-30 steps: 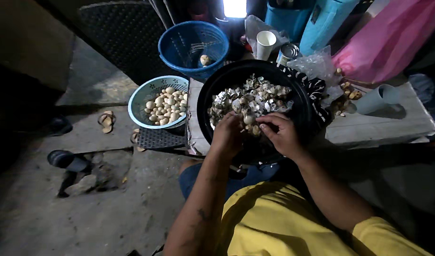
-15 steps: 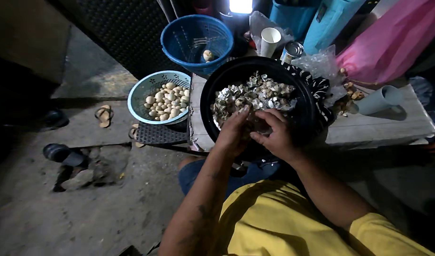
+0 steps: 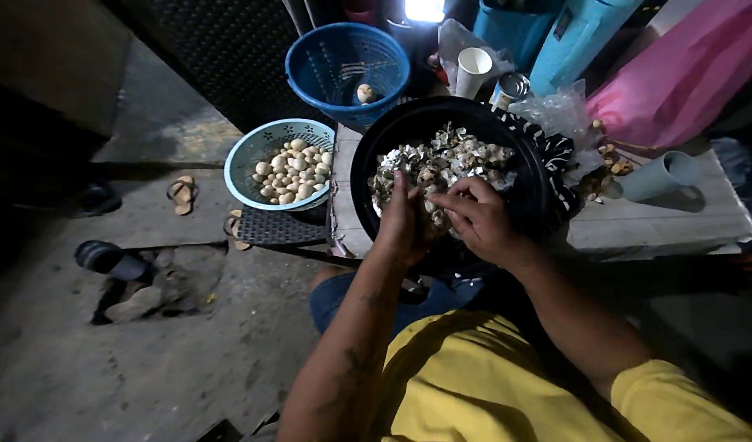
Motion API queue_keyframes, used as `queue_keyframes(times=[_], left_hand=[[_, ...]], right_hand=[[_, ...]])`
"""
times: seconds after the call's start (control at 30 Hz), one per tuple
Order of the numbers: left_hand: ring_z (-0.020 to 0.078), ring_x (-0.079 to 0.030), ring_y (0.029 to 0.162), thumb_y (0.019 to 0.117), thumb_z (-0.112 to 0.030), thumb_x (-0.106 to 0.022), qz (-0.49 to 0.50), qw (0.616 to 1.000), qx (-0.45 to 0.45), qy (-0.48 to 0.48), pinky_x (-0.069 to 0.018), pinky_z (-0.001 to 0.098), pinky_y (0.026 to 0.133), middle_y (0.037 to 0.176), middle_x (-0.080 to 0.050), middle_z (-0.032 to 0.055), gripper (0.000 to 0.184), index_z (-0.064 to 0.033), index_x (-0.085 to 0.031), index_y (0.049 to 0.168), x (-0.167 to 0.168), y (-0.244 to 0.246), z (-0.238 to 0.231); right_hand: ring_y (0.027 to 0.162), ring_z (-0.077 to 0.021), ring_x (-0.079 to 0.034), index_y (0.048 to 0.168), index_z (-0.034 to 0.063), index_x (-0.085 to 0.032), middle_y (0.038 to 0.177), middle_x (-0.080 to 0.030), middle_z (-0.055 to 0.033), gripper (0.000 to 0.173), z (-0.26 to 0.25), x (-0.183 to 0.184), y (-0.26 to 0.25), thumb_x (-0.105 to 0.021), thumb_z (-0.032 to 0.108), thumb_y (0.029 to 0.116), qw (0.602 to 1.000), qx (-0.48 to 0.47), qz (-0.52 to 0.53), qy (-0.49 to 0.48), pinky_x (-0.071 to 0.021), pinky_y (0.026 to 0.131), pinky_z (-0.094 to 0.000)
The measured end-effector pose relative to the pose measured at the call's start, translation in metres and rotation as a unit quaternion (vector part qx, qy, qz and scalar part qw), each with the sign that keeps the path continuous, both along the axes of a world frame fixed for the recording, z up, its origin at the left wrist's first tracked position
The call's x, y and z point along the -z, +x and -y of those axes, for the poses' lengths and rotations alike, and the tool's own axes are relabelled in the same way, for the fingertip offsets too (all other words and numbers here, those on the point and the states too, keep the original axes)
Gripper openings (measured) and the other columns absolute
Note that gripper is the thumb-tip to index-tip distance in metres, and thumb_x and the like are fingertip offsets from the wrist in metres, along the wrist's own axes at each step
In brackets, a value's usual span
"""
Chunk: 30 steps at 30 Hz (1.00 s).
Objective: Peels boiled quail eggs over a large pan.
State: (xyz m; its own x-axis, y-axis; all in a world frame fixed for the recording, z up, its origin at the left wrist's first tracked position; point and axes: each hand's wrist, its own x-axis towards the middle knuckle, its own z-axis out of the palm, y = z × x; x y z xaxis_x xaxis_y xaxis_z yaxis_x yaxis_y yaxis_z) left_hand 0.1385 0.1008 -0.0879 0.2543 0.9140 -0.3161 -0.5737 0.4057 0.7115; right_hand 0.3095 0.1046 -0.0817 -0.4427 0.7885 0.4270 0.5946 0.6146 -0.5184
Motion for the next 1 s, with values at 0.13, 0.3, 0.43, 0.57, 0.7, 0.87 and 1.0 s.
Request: queue_keyframes(times=[0.13, 0.3, 0.43, 0.57, 0.7, 0.87, 1.0], left_hand=[[0.0118, -0.069, 0.084, 0.1005, -0.073, -0.010, -0.027, 0.999, 0.013, 0.030, -0.0604, 0.0337, 0.074, 0.098, -0.071, 0.0009, 0.078, -0.0183, -0.060, 0.127, -0.001, 0.000, 0.000], [0.0129, -0.068, 0.084, 0.1010, -0.073, -0.016, -0.098, 0.995, 0.016, 0.020, -0.0596, 0.0341, 0.073, 0.101, -0.071, 0.0032, 0.078, -0.0162, -0.059, 0.133, 0.001, 0.001, -0.003], [0.0094, -0.059, 0.062, 0.1038, -0.066, -0.028, -0.158, 0.987, 0.006, 0.014, -0.0522, 0.0263, 0.055, 0.078, -0.065, 0.0017, 0.065, -0.0128, -0.065, 0.109, 0.003, 0.008, -0.005], [0.0081, -0.051, 0.053, 0.1076, -0.054, -0.035, -0.134, 0.991, 0.004, 0.006, -0.0458, 0.0232, 0.050, 0.070, -0.059, 0.0012, 0.050, -0.0135, -0.064, 0.105, 0.004, 0.006, -0.006], [0.0083, -0.053, 0.054, 0.1083, -0.048, -0.041, -0.105, 0.994, 0.013, 0.000, -0.0463, 0.0220, 0.049, 0.075, -0.062, 0.0034, 0.042, -0.0131, -0.064, 0.114, 0.005, 0.004, -0.007], [0.0118, -0.059, 0.057, 0.1045, -0.042, -0.054, -0.112, 0.993, 0.010, -0.019, -0.0524, 0.0267, 0.053, 0.074, -0.064, 0.0061, 0.036, -0.0079, -0.066, 0.110, 0.005, -0.001, -0.010], [0.0092, -0.059, 0.057, 0.1025, -0.033, -0.062, -0.135, 0.990, -0.026, -0.012, -0.0516, 0.0243, 0.051, 0.077, -0.066, 0.0047, 0.026, -0.0069, -0.064, 0.107, 0.001, 0.002, -0.007]], right_hand=[[0.096, -0.0272, -0.062, 0.126, 0.0303, -0.075, 0.116, -0.063, -0.0111, 0.036, -0.007, -0.005, 0.001, -0.069, 0.012, 0.0952, 0.993, -0.001, 0.100, 0.062, -0.0538, 0.084, -0.0476], [0.105, -0.0340, -0.064, 0.121, 0.0261, -0.076, 0.115, -0.067, -0.0131, 0.035, -0.017, -0.013, 0.006, -0.072, 0.009, 0.0916, 0.973, -0.051, 0.185, 0.128, -0.0522, 0.089, -0.0522], [0.098, -0.0299, -0.067, 0.104, 0.0153, -0.077, 0.106, -0.070, -0.0101, 0.016, -0.029, -0.014, 0.007, -0.066, 0.010, 0.0942, 0.964, -0.091, 0.171, 0.182, -0.0546, 0.082, -0.0482], [0.094, -0.0269, -0.067, 0.096, 0.0089, -0.076, 0.100, -0.071, -0.0087, 0.014, -0.037, -0.006, 0.005, -0.062, 0.006, 0.0959, 0.957, -0.134, 0.144, 0.214, -0.0567, 0.079, -0.0418], [0.100, -0.0286, -0.068, 0.100, 0.0043, -0.072, 0.104, -0.070, -0.0128, 0.012, -0.037, 0.003, 0.001, -0.061, 0.004, 0.0963, 0.958, -0.140, 0.145, 0.204, -0.0588, 0.085, -0.0410], [0.102, -0.0274, -0.067, 0.100, 0.0060, -0.070, 0.105, -0.067, -0.0123, 0.008, -0.027, 0.004, -0.002, -0.062, 0.008, 0.0973, 0.978, -0.113, 0.103, 0.145, -0.0600, 0.085, -0.0400], [0.099, -0.0280, -0.066, 0.099, 0.0043, -0.068, 0.103, -0.063, -0.0139, 0.006, -0.021, 0.005, 0.000, -0.063, 0.007, 0.0967, 0.988, -0.105, 0.093, 0.070, -0.0590, 0.085, -0.0409]])
